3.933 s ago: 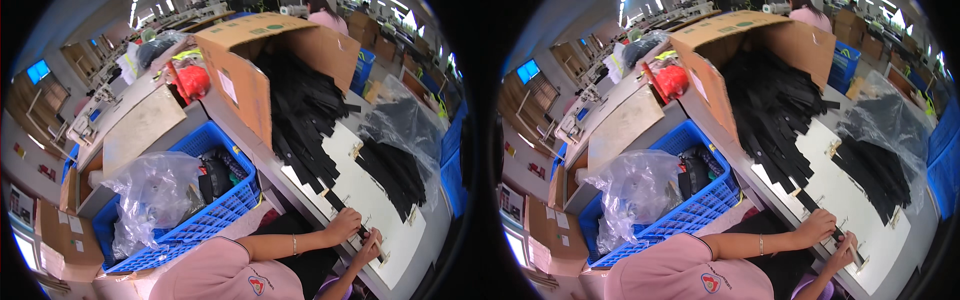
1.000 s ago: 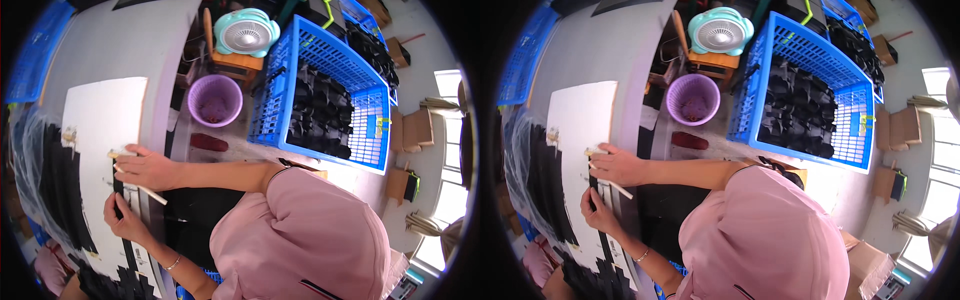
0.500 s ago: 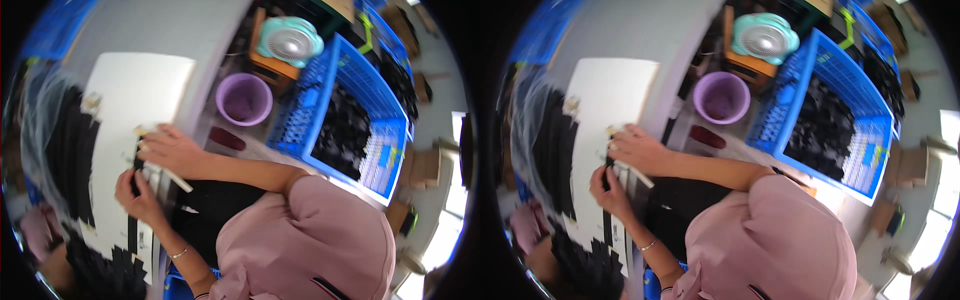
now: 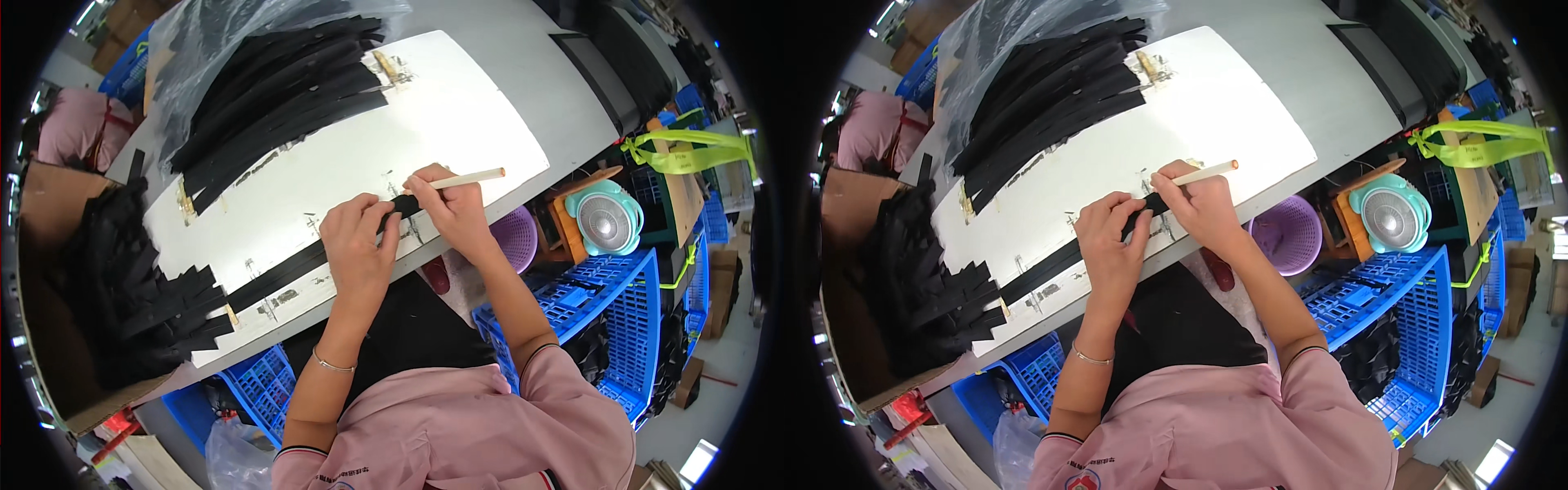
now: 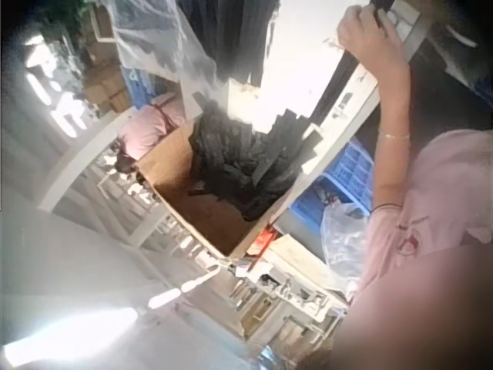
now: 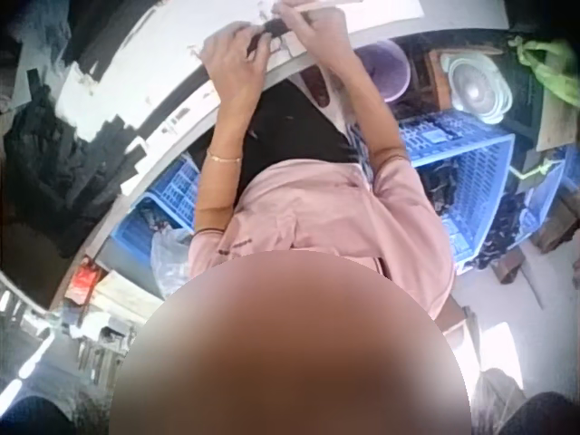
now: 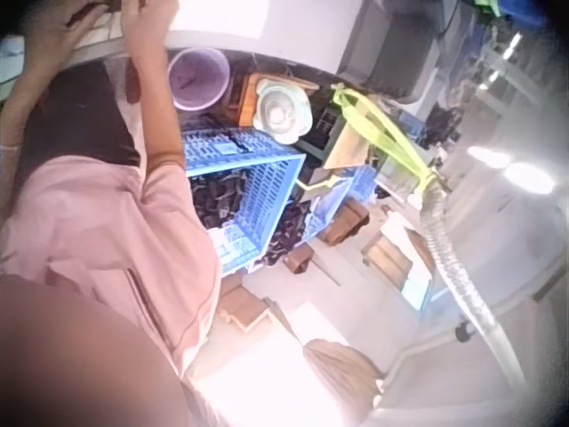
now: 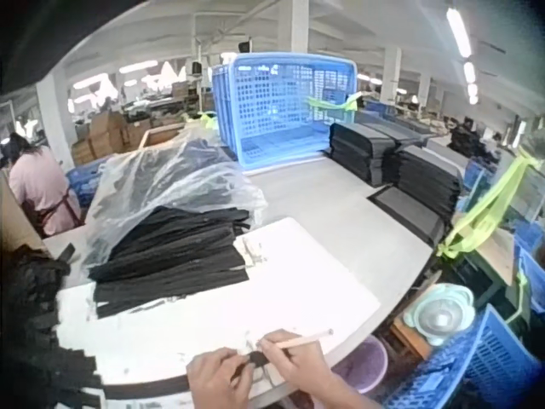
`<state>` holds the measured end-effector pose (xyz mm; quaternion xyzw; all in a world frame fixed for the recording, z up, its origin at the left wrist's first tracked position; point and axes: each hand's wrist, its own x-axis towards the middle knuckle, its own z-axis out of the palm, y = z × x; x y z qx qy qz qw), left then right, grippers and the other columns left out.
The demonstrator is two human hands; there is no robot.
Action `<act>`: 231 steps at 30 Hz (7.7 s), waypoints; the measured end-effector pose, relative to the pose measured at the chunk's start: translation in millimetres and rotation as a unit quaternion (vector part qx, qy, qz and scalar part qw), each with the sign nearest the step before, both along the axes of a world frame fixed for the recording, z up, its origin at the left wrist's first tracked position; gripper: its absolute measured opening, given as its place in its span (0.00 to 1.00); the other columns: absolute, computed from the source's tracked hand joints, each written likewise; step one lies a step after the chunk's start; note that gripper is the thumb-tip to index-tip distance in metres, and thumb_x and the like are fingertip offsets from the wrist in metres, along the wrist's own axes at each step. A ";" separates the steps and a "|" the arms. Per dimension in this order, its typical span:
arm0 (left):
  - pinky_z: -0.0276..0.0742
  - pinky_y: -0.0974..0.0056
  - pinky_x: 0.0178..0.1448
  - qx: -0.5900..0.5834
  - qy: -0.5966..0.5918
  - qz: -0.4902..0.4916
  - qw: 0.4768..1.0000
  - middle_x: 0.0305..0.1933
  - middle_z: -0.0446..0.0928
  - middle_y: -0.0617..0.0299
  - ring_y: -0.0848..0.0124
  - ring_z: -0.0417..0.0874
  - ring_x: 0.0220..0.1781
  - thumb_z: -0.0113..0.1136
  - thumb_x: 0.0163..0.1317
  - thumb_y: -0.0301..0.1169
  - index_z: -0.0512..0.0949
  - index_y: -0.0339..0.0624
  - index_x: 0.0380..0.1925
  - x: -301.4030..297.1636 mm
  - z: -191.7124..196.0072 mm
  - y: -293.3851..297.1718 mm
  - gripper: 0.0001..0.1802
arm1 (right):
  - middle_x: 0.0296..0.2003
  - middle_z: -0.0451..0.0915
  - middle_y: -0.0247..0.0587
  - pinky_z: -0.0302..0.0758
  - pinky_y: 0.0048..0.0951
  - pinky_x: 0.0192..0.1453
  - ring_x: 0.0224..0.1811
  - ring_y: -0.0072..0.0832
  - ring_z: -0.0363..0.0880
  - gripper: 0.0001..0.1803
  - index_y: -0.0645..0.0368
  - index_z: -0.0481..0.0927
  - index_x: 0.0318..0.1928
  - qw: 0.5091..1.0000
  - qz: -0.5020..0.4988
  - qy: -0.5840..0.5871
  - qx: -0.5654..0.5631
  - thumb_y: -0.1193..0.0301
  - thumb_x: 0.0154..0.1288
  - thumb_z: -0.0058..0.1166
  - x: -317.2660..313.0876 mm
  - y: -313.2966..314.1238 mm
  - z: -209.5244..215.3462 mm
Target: The recorder is marking and aligning black zipper strips on a template board using a marking tool in a manufacturing facility.
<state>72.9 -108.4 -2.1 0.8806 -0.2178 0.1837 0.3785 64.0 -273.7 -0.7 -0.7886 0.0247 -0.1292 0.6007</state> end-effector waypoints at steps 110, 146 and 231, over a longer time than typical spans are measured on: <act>0.29 0.35 0.83 0.168 0.112 0.187 0.961 0.81 0.60 0.50 0.53 0.55 0.84 0.63 0.70 0.42 0.65 0.40 0.75 -80.4 -3.6 171.3 0.37 | 0.57 0.82 0.48 0.60 0.50 0.80 0.65 0.41 0.76 0.22 0.55 0.81 0.64 0.876 -0.103 -0.126 -0.453 0.74 0.70 0.58 -54.4 -16.2 -26.3; 0.38 0.33 0.81 0.100 0.054 0.206 0.972 0.75 0.69 0.51 0.56 0.66 0.79 0.68 0.64 0.46 0.72 0.41 0.70 -82.3 -12.8 174.6 0.38 | 0.31 0.83 0.36 0.73 0.20 0.34 0.30 0.17 0.78 0.09 0.67 0.85 0.43 0.982 0.187 0.023 -0.029 0.72 0.76 0.57 0.4 202.2 2.3; 0.69 0.56 0.60 -0.072 -0.001 0.036 0.997 0.47 0.83 0.62 0.61 0.80 0.52 0.72 0.58 0.27 0.87 0.42 0.38 -15.6 8.1 28.3 0.08 | 0.22 0.76 0.32 0.65 0.22 0.29 0.25 0.14 0.69 0.14 0.68 0.83 0.32 0.999 -0.021 -0.022 -0.009 0.72 0.76 0.54 5.7 9.9 2.2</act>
